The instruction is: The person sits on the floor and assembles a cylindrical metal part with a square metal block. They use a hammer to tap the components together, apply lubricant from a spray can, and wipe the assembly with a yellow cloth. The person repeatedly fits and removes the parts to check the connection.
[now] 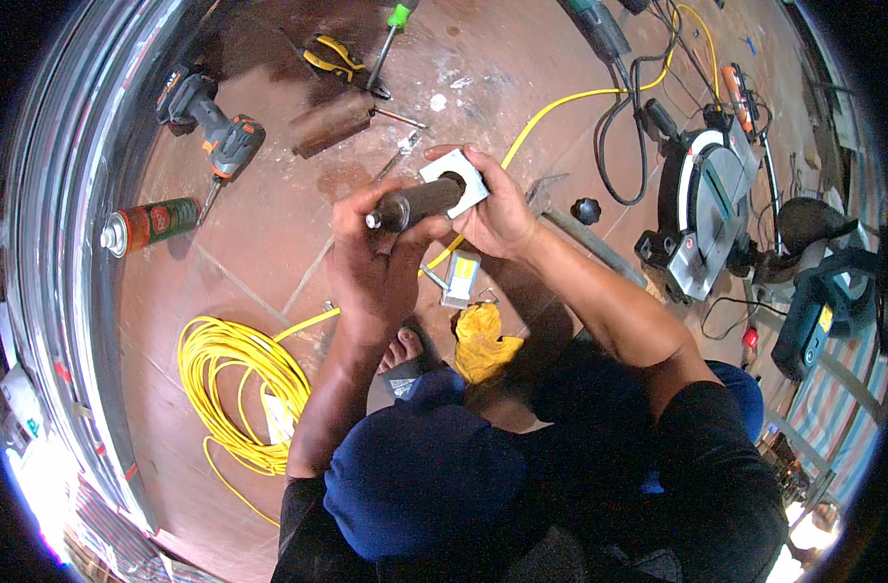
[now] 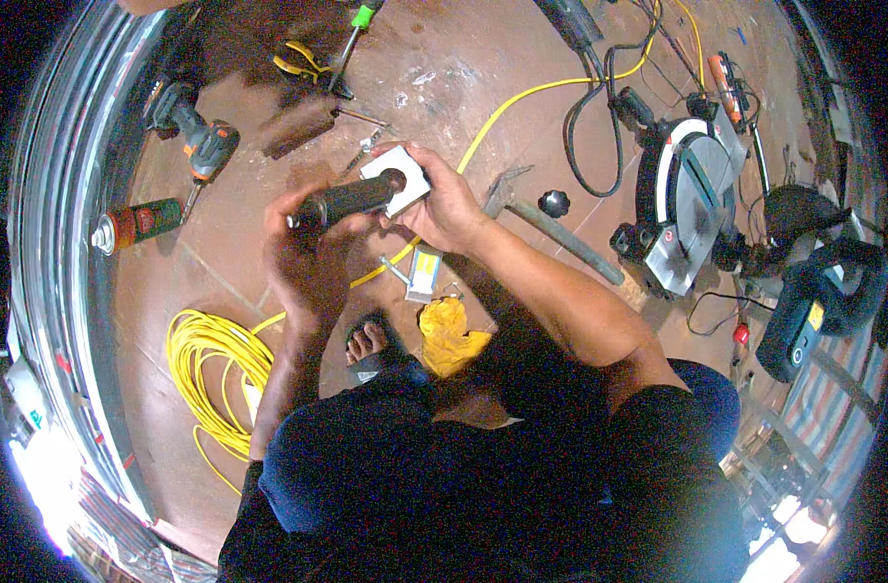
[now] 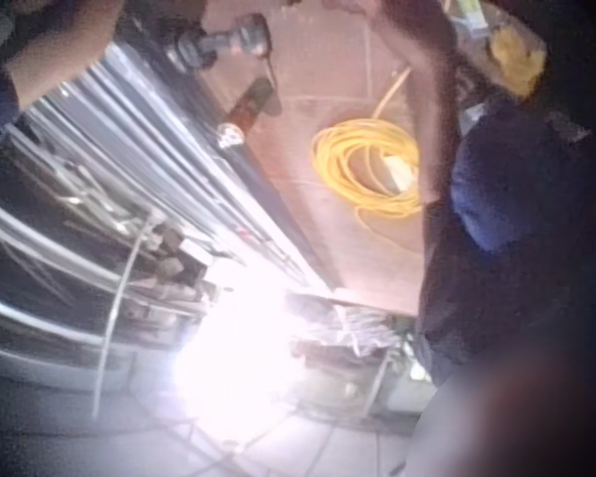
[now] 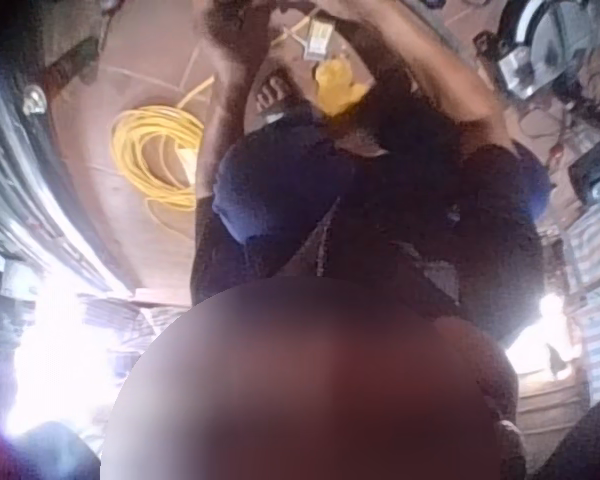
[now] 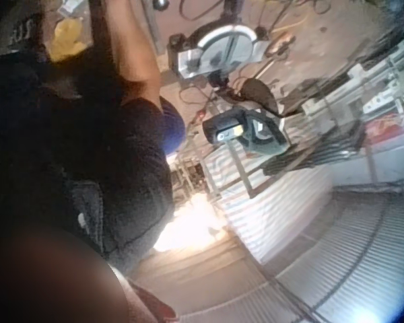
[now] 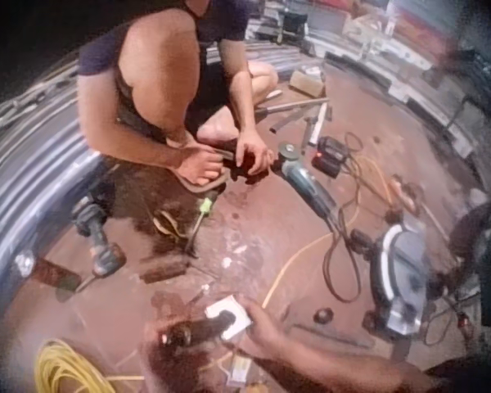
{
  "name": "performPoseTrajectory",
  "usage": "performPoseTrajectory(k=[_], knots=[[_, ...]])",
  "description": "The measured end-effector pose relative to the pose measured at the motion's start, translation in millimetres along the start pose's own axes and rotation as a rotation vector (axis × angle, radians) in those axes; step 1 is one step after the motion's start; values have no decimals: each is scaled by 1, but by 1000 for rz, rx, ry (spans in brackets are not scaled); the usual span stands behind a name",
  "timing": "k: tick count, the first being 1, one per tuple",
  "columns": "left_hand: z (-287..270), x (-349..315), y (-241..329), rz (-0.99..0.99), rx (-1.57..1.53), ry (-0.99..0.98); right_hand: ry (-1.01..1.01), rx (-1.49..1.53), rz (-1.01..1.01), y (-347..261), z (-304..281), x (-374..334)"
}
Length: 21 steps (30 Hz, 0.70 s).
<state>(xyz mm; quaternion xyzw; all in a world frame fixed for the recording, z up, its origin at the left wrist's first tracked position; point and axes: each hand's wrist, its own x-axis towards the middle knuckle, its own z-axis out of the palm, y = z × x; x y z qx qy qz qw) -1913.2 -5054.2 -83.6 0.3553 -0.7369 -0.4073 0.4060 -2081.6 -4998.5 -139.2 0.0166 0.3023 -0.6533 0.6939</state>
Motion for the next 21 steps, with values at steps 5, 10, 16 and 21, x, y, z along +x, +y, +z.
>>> performPoseTrajectory(k=[5, 10, 16, 21], knots=[[-8, -15, 7, -93, 34, -76, -120, -70, -53, 6, -5, 5], [-11, -22, 14, -132, 157, -67, -76, -58, -4, 5, -7, 5], [-9, -21, 19, -32, 128, -34, -34, 22, 33, 5, -7, 3], [-10, -19, 21, -34, 157, -60, -43, -34, 10, 6, -9, 4]])
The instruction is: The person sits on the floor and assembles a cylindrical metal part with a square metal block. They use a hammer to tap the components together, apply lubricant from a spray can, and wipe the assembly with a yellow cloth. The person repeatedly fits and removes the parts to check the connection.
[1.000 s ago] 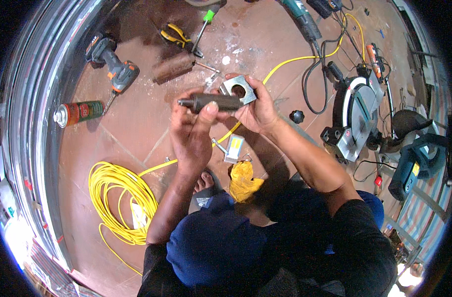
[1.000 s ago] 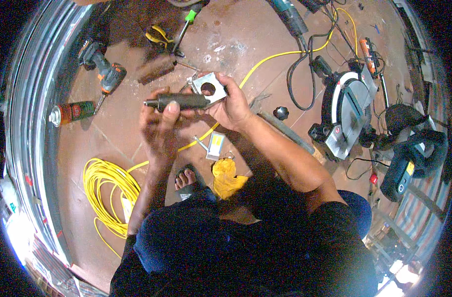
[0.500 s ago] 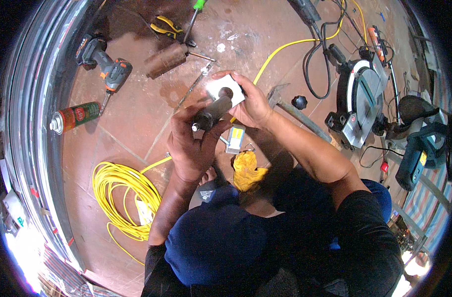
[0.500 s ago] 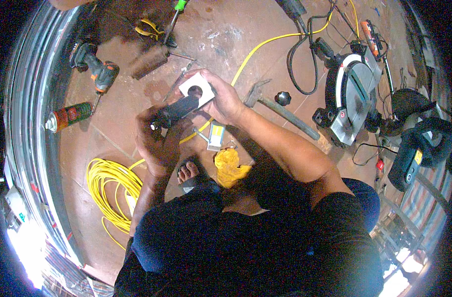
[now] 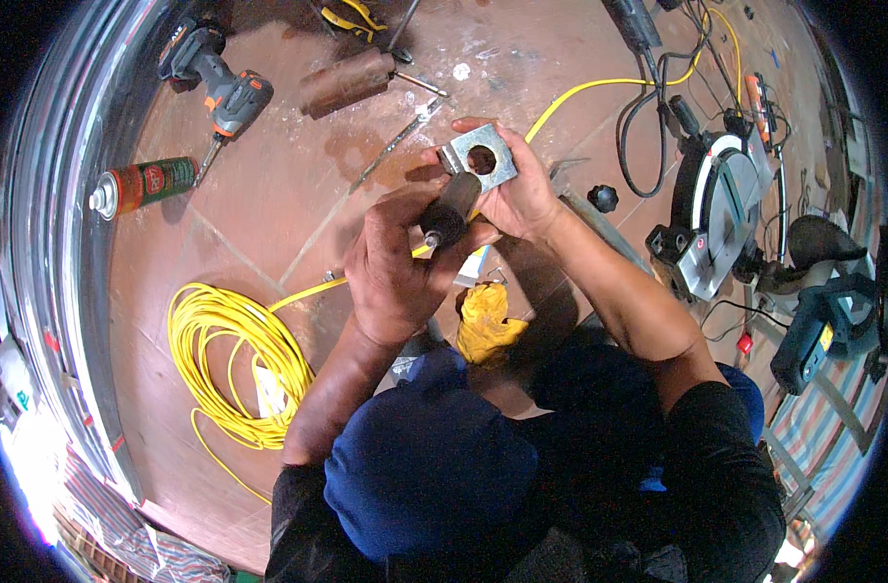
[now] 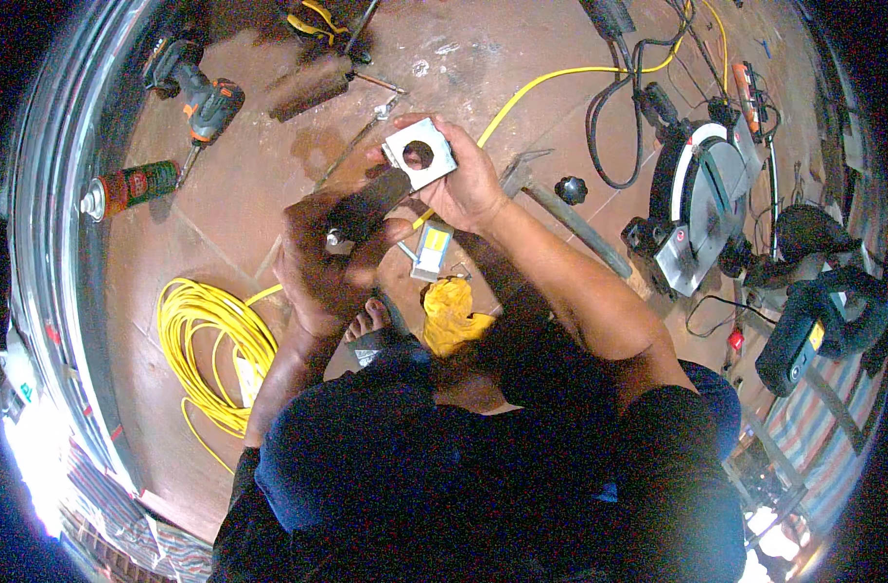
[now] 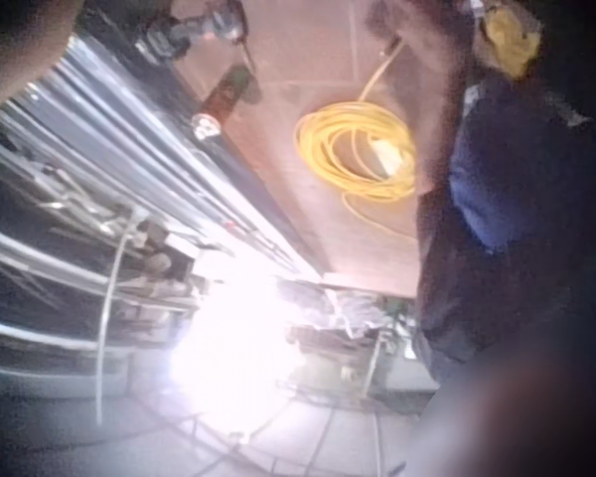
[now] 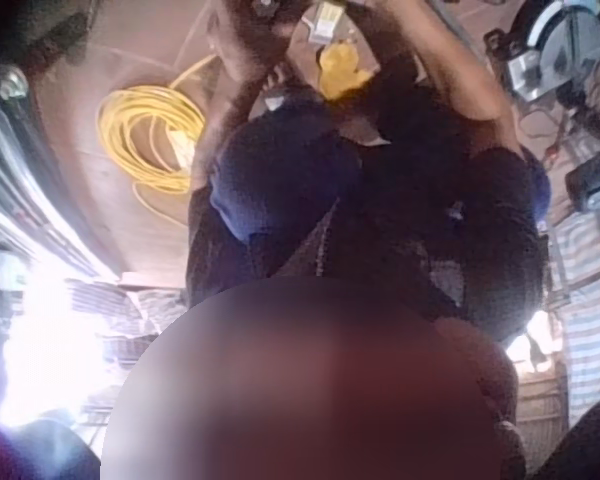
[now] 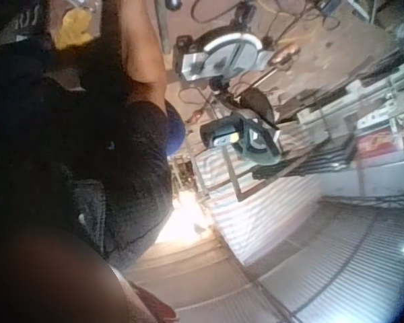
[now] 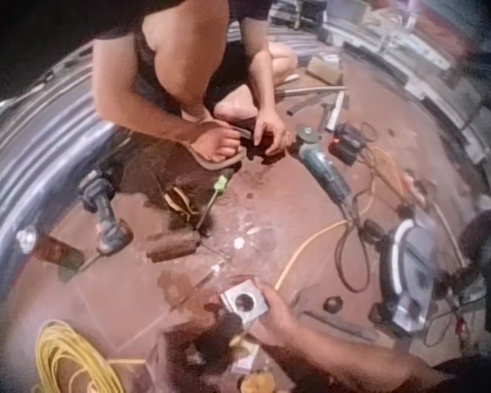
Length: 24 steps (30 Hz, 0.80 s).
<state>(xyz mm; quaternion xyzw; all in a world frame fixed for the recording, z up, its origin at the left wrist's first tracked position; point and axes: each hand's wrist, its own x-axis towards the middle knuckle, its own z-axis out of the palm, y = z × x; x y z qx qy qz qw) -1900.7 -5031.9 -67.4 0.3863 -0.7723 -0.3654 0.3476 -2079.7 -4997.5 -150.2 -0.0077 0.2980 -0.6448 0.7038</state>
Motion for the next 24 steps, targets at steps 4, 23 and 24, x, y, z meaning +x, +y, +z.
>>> performPoseTrajectory(k=[4, 23, 24], knots=[[1, 3, -2, 24, 29, -21, 1, -152, -10, 0, 1, 0], [15, 3, -16, -37, 116, -46, 30, -356, -176, 6, 1, 1], [16, 3, -17, -26, 107, -39, 25, -354, -183, 6, 0, 1]])
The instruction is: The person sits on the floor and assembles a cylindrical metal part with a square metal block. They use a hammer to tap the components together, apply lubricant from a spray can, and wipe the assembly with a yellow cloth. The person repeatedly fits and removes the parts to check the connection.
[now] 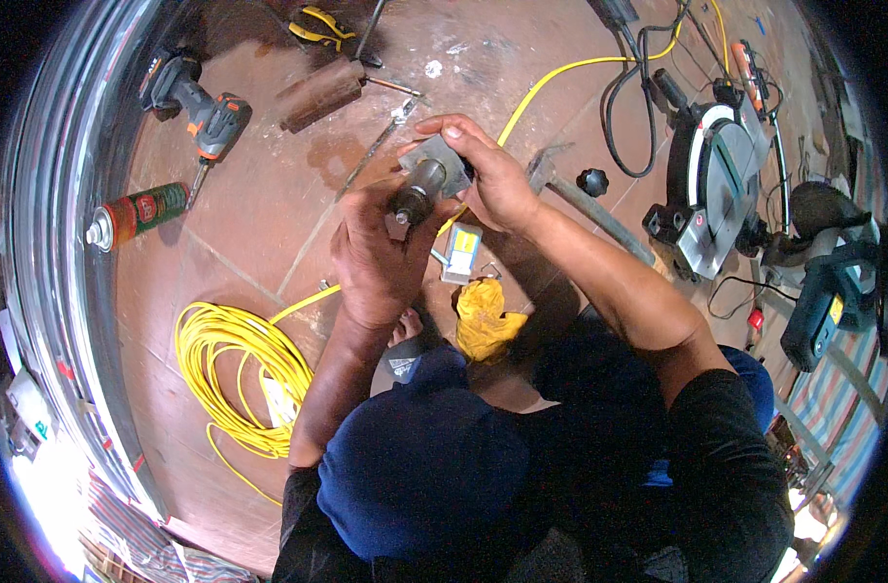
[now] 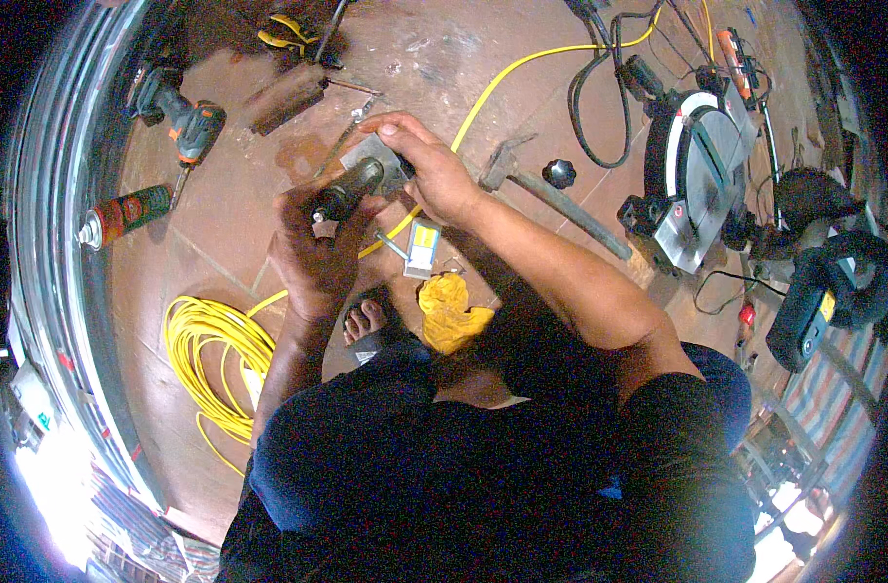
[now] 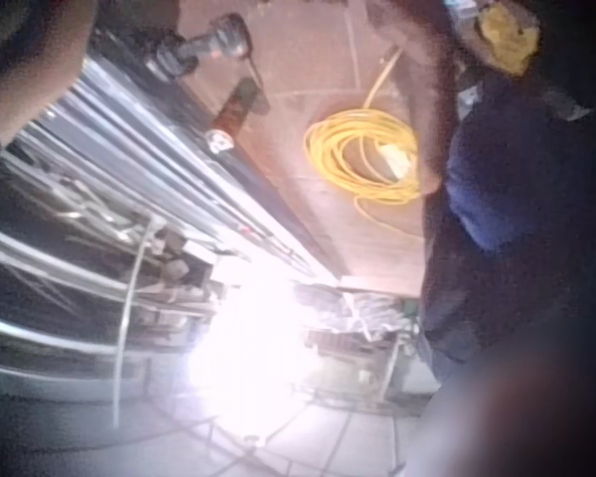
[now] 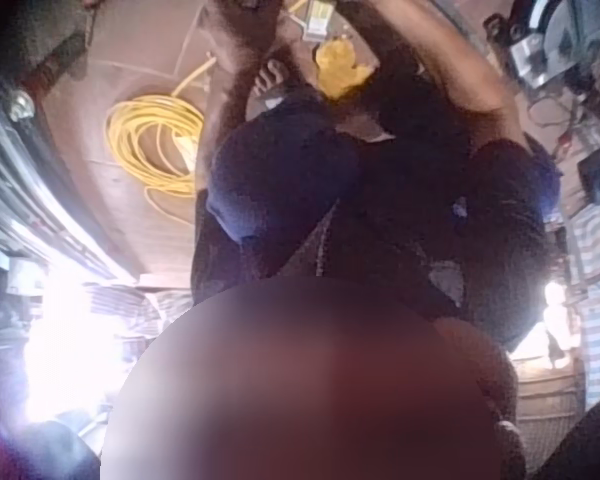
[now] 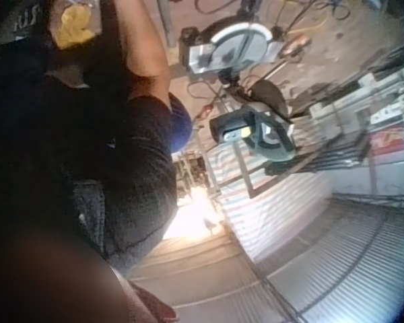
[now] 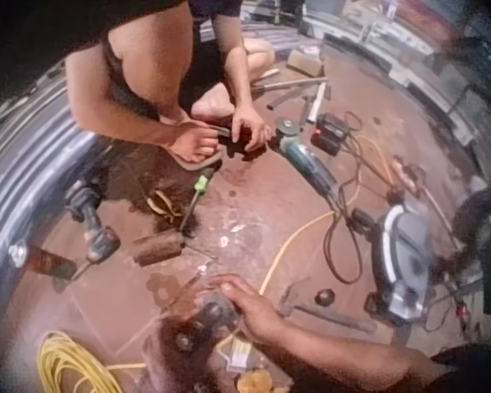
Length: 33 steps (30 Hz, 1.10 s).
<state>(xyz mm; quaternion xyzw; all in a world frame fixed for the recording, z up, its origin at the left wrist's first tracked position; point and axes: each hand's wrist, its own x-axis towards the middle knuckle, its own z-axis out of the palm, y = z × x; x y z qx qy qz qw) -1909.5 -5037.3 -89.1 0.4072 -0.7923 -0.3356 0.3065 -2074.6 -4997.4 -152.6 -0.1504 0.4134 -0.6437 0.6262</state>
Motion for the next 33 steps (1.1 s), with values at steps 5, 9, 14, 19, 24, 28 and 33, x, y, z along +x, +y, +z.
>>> performPoseTrajectory(k=[5, 9, 14, 19, 24, 28, 33], knots=[[4, -1, -3, 26, 9, -8, 11, -57, 4, 1, -5, 0], [5, 2, -6, 64, 3, -29, 24, -178, -30, 3, -12, 3], [8, 2, -8, 59, -3, -23, 25, -179, -35, 5, -17, 3], [12, -1, -8, -3, -55, 25, 38, -134, -40, 5, -15, 2], [15, -1, -8, -49, -106, 10, 79, -175, -67, 6, -13, 0], [16, -3, -7, -83, -101, 17, 123, -178, -55, 8, -12, -1], [18, -5, -7, -126, -48, -1, 167, -199, -28, 9, -9, -5]])
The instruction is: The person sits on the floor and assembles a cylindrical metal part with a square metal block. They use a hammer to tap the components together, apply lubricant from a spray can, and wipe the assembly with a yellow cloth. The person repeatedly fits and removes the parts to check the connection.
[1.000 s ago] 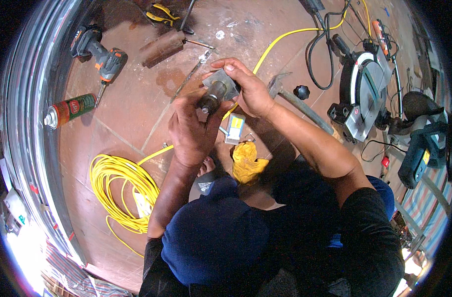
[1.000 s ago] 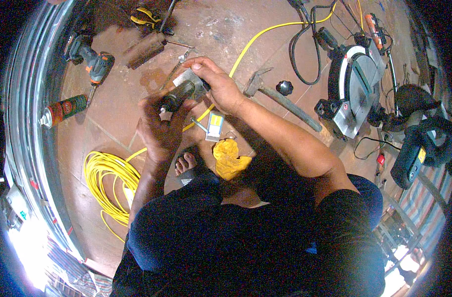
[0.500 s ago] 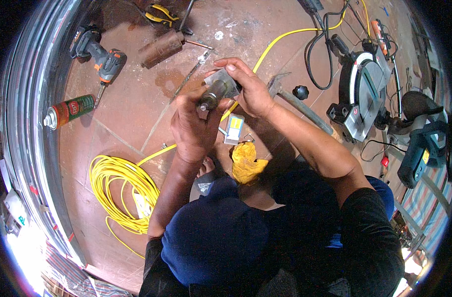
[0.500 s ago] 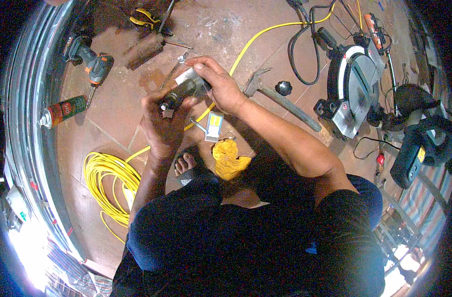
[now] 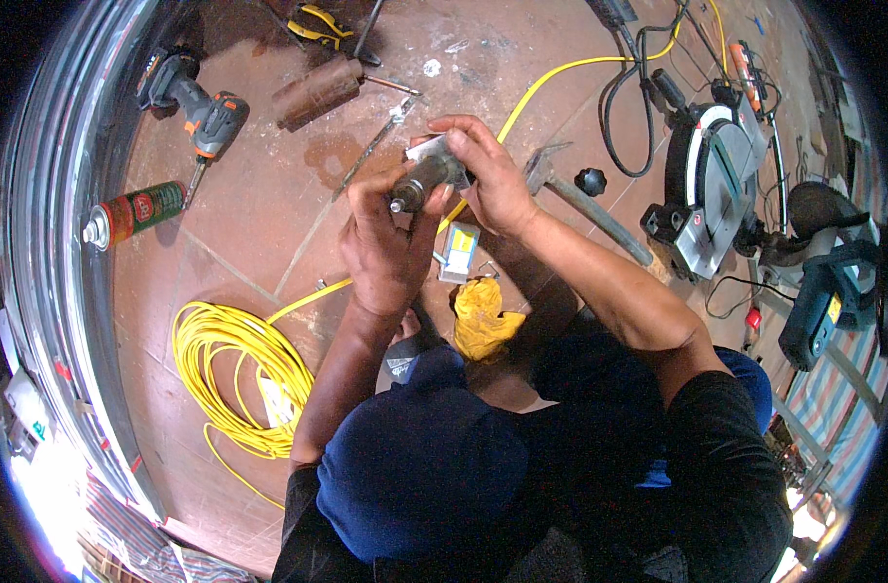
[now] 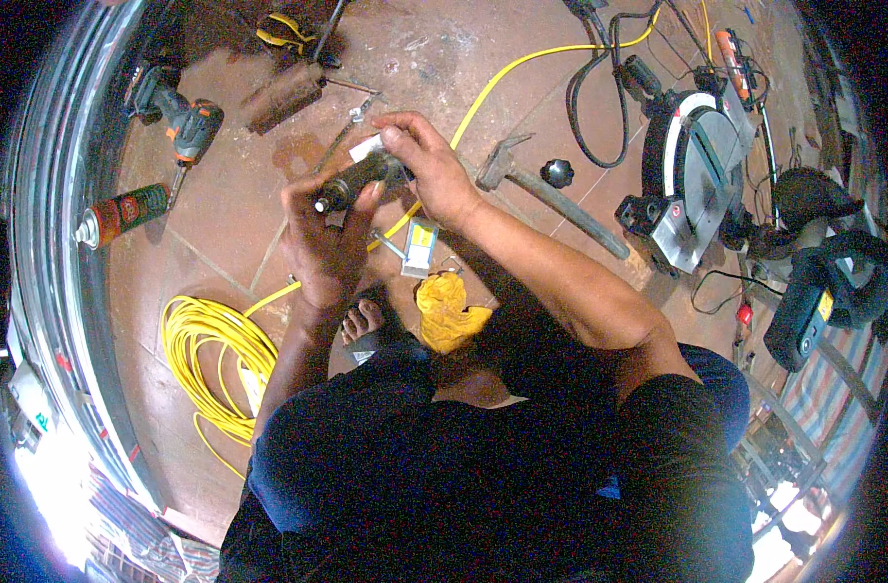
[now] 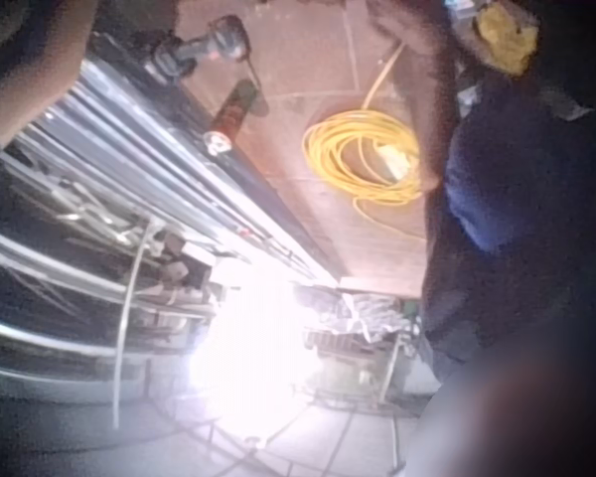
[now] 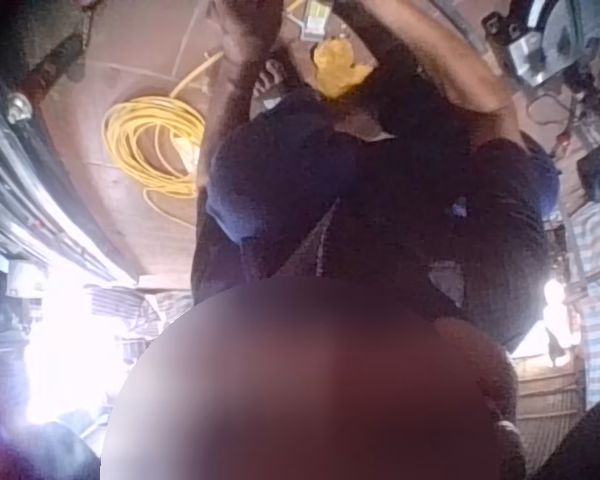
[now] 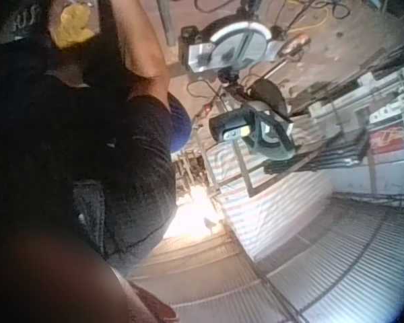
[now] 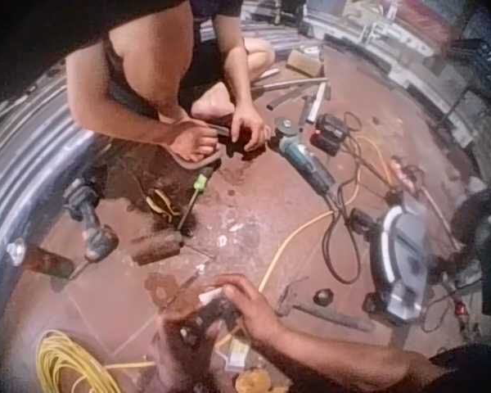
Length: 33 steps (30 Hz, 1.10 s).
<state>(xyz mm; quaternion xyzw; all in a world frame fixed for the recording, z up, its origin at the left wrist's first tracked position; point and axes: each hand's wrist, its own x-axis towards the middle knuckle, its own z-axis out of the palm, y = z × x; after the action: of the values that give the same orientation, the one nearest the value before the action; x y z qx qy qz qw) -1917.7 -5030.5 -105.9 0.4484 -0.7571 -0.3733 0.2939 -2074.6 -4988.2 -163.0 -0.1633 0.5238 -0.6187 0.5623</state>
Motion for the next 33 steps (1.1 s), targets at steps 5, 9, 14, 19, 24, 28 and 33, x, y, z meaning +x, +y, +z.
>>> performPoseTrajectory(k=[5, 9, 14, 19, 24, 28, 33], knots=[[4, 2, -2, -6, -109, 32, -56, -2, -9, -2, 0, -1], [3, 2, -2, 97, -13, 14, -82, -3, -27, -3, -1, -1], [2, 11, 5, 30, -55, -17, -75, -9, -13, -7, 1, -1], [-19, 13, 11, -319, 35, -201, -3, 250, 72, -18, 2, -1], [-32, -4, -4, -343, 98, -423, -36, 74, 245, -20, 2, -6], [-23, -9, -26, -585, -205, -670, -151, 200, 223, -16, 4, -7], [4, -40, -25, -404, -351, -449, -218, 88, 195, -13, 6, -9]])
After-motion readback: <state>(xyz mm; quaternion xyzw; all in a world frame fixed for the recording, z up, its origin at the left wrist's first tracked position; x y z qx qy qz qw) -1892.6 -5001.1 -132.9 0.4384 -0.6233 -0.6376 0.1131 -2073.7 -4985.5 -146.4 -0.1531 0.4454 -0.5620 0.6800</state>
